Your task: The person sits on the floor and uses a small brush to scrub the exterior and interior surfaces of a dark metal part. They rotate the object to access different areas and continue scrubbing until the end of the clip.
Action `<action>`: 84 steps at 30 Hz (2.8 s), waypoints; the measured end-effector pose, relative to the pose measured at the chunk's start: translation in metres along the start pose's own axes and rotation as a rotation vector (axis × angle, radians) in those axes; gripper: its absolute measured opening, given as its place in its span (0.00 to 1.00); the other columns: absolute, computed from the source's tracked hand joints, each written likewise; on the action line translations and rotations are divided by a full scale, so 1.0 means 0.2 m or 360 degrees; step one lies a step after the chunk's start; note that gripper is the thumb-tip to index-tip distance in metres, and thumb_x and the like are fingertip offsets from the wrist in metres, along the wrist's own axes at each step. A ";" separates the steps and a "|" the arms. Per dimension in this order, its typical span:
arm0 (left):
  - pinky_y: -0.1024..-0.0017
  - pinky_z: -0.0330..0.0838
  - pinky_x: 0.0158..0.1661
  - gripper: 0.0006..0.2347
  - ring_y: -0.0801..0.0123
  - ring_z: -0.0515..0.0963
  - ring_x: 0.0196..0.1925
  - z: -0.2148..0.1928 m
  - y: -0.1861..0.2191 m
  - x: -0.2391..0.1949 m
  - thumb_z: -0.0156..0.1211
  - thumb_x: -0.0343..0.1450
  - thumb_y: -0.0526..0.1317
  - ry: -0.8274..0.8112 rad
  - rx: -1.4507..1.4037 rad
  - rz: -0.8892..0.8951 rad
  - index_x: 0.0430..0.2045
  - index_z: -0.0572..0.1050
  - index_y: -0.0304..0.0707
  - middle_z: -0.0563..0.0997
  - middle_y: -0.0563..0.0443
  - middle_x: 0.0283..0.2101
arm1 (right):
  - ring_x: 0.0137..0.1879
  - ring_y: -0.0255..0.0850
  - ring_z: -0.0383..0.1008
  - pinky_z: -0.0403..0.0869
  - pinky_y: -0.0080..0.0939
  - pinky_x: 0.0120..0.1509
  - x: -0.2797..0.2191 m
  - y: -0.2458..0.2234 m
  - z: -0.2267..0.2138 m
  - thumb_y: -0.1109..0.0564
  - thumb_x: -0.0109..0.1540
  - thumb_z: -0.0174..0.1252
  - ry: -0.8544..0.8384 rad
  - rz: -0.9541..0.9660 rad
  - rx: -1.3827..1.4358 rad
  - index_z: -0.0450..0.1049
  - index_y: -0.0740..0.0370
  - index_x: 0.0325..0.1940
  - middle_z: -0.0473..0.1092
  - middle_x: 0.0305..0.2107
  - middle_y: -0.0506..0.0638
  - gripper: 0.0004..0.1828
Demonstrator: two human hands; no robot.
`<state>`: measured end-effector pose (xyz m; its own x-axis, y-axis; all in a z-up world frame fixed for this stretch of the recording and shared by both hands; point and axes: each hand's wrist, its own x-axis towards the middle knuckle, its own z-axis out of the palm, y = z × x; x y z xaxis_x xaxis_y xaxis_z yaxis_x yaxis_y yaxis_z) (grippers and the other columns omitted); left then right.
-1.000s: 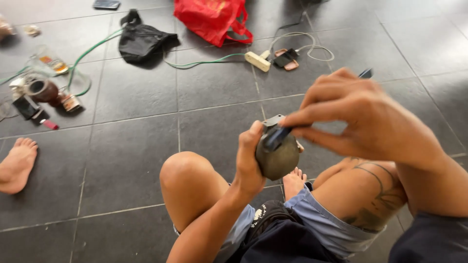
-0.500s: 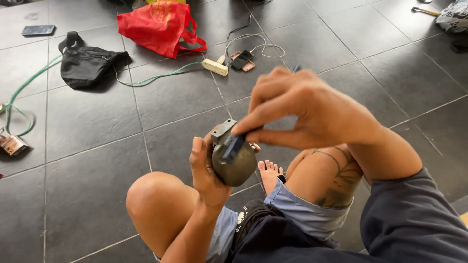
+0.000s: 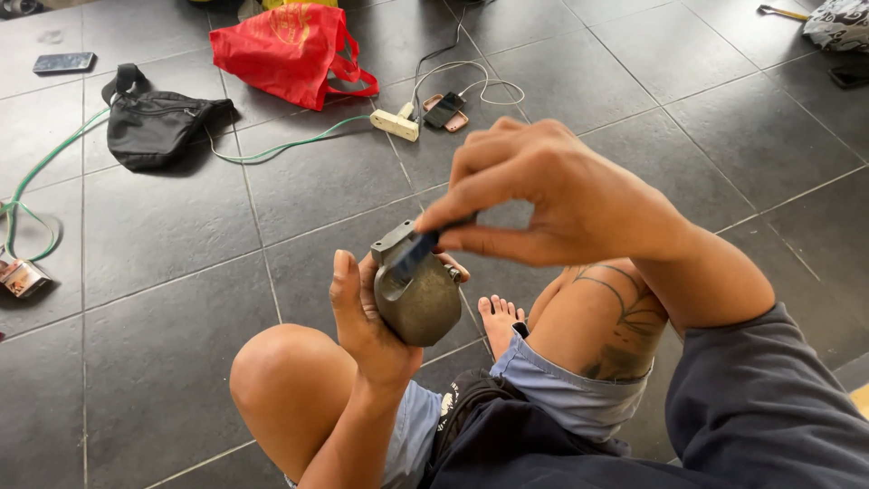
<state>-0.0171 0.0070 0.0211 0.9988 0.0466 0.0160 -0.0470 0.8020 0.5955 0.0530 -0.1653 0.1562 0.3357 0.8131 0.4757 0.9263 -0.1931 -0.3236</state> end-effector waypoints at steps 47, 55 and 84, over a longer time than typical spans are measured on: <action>0.56 0.77 0.40 0.31 0.44 0.82 0.33 0.07 0.05 -0.02 0.42 0.72 0.60 -0.0017 -0.0008 0.0100 0.34 0.78 0.19 0.81 0.33 0.35 | 0.34 0.43 0.64 0.62 0.44 0.46 -0.01 0.05 0.04 0.54 0.69 0.64 -0.0042 0.0054 -0.0104 0.80 0.51 0.52 0.66 0.29 0.44 0.08; 0.55 0.76 0.40 0.31 0.44 0.82 0.33 0.04 0.04 0.00 0.41 0.73 0.59 -0.0065 -0.0055 0.0059 0.34 0.78 0.19 0.80 0.34 0.36 | 0.36 0.41 0.67 0.60 0.45 0.46 0.00 0.05 0.04 0.54 0.68 0.65 -0.0045 0.0086 -0.0160 0.81 0.50 0.50 0.67 0.30 0.42 0.07; 0.57 0.79 0.41 0.30 0.48 0.83 0.37 -0.07 -0.05 0.04 0.40 0.77 0.61 -0.0312 -0.0163 0.0141 0.49 0.74 0.26 0.83 0.35 0.42 | 0.38 0.42 0.70 0.67 0.42 0.42 0.01 -0.02 0.04 0.58 0.64 0.68 -0.0064 0.0104 -0.0272 0.84 0.55 0.52 0.73 0.33 0.47 0.11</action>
<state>-0.0090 0.0083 0.0046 0.9741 0.0112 0.2261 -0.1260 0.8565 0.5005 0.0487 -0.1589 0.1511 0.3924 0.8162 0.4241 0.9194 -0.3342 -0.2075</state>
